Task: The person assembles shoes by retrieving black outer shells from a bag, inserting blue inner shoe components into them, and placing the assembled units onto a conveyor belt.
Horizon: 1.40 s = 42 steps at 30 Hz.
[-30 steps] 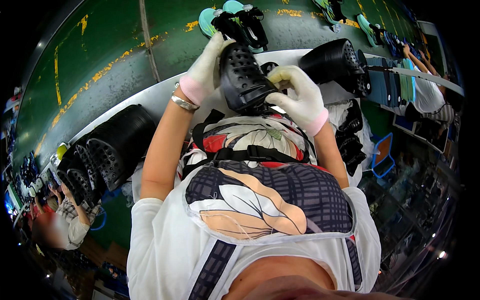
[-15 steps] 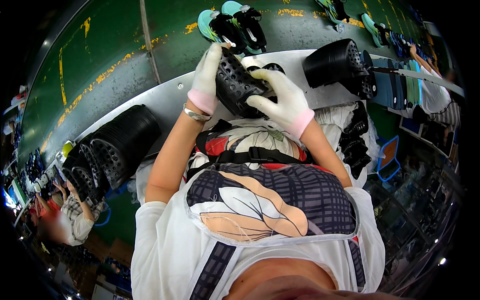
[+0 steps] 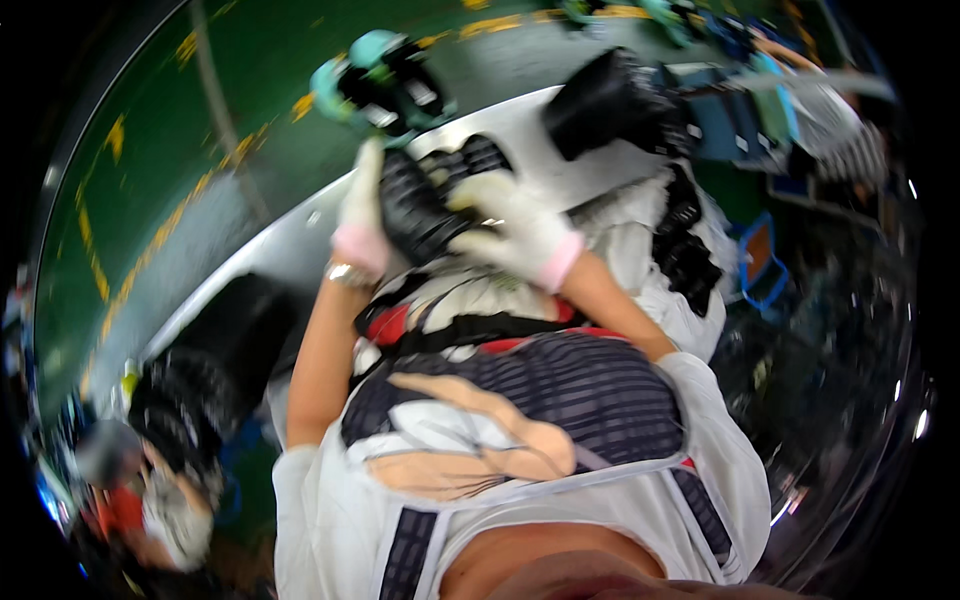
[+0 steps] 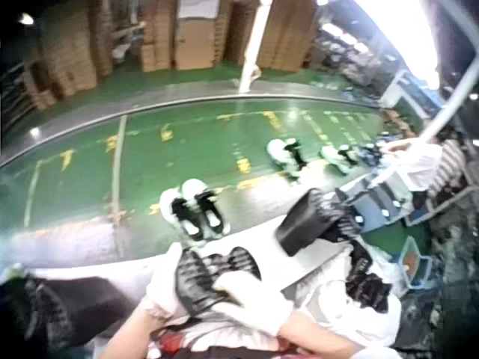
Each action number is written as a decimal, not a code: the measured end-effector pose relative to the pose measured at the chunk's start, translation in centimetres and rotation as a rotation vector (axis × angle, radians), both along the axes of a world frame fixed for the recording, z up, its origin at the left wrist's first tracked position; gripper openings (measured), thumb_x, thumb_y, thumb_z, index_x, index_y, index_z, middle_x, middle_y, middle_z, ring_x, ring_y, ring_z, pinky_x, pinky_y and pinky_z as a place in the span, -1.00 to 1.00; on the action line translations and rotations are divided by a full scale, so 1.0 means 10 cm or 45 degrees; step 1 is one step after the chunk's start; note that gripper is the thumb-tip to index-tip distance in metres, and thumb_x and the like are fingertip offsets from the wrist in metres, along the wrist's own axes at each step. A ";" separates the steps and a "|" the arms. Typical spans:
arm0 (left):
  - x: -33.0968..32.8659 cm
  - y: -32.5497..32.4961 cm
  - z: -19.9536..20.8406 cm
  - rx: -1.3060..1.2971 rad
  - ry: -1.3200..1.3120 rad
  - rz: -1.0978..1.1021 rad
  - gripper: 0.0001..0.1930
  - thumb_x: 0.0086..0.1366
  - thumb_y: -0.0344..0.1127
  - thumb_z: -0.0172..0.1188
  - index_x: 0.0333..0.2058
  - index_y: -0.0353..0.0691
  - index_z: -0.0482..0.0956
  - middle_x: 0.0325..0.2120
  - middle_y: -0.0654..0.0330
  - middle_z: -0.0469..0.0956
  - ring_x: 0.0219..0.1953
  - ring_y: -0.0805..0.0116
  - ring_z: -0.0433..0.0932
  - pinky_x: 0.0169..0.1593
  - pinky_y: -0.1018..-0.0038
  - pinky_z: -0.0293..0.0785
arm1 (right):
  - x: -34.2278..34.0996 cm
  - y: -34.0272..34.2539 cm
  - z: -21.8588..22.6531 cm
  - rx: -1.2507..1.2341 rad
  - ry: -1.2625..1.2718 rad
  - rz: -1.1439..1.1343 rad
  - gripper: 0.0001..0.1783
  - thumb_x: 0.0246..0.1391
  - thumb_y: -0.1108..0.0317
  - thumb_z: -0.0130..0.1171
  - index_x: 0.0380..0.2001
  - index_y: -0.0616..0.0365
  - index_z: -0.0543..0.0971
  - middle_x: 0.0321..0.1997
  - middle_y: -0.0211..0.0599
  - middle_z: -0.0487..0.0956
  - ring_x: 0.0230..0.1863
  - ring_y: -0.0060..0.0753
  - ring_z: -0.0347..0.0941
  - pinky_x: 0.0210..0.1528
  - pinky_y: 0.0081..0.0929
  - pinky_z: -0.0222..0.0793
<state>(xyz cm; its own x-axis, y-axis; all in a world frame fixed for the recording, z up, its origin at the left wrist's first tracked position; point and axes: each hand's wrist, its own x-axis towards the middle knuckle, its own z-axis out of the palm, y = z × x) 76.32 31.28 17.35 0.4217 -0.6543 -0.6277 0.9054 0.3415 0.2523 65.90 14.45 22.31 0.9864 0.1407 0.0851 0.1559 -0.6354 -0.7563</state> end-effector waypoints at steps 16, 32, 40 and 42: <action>-0.03 0.01 0.03 -0.184 -0.114 -0.159 -0.41 0.36 0.13 -0.19 -0.07 -0.38 0.45 -0.13 0.02 0.52 -0.08 0.16 0.48 0.07 0.27 0.38 | -0.15 0.09 -0.03 0.102 0.146 -0.151 -0.49 -0.19 0.15 0.26 -0.14 0.12 0.46 -0.15 -0.10 0.45 -0.10 -0.05 0.42 -0.09 -0.28 0.38; -0.08 -0.08 0.01 -0.078 -0.306 -0.293 -0.55 0.41 -0.11 -0.17 0.11 -0.31 0.32 0.06 0.04 0.40 0.09 0.16 0.38 0.18 0.19 0.25 | -0.40 -0.26 0.00 0.218 0.142 -0.138 -0.43 -0.39 0.08 0.40 -0.32 0.17 0.42 -0.21 -0.20 0.41 -0.20 -0.13 0.42 -0.18 -0.32 0.37; -0.26 -0.39 0.08 -0.265 -0.267 -0.396 -0.52 0.42 -0.11 -0.19 0.16 -0.34 0.25 0.10 0.04 0.36 0.12 0.12 0.35 0.22 0.14 0.20 | -0.69 -0.56 0.11 0.401 0.091 -0.272 -0.45 -0.42 0.14 0.39 -0.34 0.16 0.40 -0.26 -0.18 0.40 -0.23 -0.12 0.39 -0.18 -0.35 0.35; -0.25 -0.42 0.09 -0.297 -0.354 -0.390 -0.52 0.43 -0.11 -0.22 0.15 -0.35 0.24 0.09 0.03 0.36 0.11 0.12 0.37 0.20 0.15 0.24 | -0.73 -0.61 0.13 0.454 0.075 -0.296 -0.45 -0.41 0.18 0.39 -0.33 0.17 0.39 -0.26 -0.20 0.38 -0.27 -0.18 0.39 -0.22 -0.38 0.36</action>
